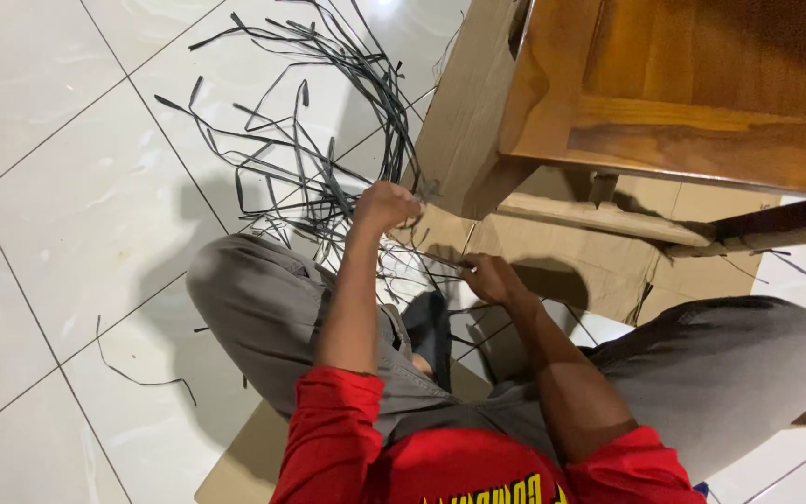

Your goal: Wrapping the legs of a wooden chair with cardboard and securing them with plastic ties.

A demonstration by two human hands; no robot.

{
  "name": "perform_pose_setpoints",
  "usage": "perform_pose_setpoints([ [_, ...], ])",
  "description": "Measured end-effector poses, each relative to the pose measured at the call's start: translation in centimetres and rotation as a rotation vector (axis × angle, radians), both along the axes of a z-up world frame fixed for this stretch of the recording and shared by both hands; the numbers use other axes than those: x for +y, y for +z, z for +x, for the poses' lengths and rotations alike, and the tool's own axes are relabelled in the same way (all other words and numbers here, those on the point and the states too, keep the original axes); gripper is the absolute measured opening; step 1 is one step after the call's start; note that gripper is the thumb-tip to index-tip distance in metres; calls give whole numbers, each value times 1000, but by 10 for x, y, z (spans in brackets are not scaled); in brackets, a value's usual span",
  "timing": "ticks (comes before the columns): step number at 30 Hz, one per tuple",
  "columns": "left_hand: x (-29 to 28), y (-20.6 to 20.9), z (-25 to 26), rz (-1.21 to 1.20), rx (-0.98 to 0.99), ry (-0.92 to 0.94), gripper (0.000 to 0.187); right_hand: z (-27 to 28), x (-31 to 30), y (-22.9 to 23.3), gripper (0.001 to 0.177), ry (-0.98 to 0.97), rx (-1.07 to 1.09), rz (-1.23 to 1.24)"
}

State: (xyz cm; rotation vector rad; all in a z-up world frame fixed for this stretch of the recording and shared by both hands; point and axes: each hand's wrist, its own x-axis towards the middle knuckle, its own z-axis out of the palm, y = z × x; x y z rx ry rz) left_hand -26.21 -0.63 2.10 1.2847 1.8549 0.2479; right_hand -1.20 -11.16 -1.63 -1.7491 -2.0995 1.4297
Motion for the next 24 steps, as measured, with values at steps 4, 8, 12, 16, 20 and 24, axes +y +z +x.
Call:
perform_pose_setpoints([
  [4,-22,8,11,-60,-302,-9,46,4,4,8,41,-177,110,-94],
  [8,-40,-11,29,-76,-344,-47,36,-5,1,44,50,-582,496,-384],
  [12,-50,-41,55,-133,-356,-63,42,-4,1,22,62,-779,621,-466],
  [16,-73,-53,78,-128,-321,-116,51,-7,-7,69,78,-899,604,-451],
  [20,-84,-62,106,-151,-650,32,31,6,-6,65,72,-1093,563,-332],
  [24,-83,-118,131,-216,-502,-63,41,40,-1,40,42,-1145,635,-386],
])
